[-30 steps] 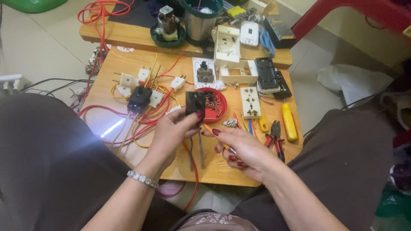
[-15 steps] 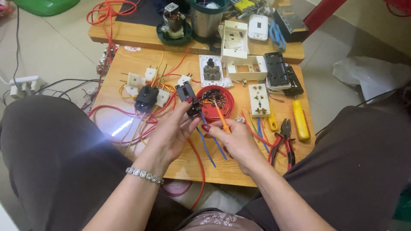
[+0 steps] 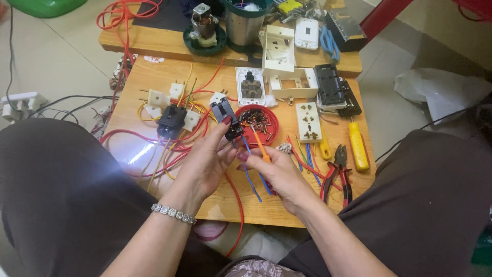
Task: The person sits on the floor and uses a screwdriver to connect red and blue wires to a black electrical component. They tighten screws to secure the wires in place.
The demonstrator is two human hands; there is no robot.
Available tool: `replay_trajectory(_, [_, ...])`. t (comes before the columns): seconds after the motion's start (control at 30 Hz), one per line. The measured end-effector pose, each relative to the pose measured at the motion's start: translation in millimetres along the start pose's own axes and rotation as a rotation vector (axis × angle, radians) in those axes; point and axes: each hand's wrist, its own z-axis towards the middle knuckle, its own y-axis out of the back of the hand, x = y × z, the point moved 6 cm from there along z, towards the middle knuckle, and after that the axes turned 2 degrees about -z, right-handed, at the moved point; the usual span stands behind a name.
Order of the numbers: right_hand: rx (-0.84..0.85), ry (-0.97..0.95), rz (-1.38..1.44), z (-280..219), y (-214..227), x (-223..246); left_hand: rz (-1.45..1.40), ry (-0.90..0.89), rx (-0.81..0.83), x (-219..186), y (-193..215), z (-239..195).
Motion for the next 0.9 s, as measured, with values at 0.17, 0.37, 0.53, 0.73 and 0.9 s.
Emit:
replay_trajectory(0.17, [0.039,0.017,-0.004,2.0,-6.6,-5.1,0.041,0.02,0.039,-3.2,-7.5,-5.8])
replay_trajectory(0.37, [0.052,0.025,-0.009,5.3,-4.6,-13.1,0.066,0.029,0.039,15.0,10.0,18.0])
replay_trajectory(0.53, [0.01,0.022,0.046,7.6,-4.2,-16.2,0.066,-0.025,0.002,-2.9,12.6,2.4])
replay_trajectory(0.73, [-0.029,0.004,-0.002,14.5,-0.5,-26.4,0.079,-0.021,-0.002,-7.0,14.8,-6.9])
replay_trajectory(0.9, [-0.092,0.009,0.0,21.9,8.1,-28.3,0.216,0.046,0.047,6.4,13.7,-6.0])
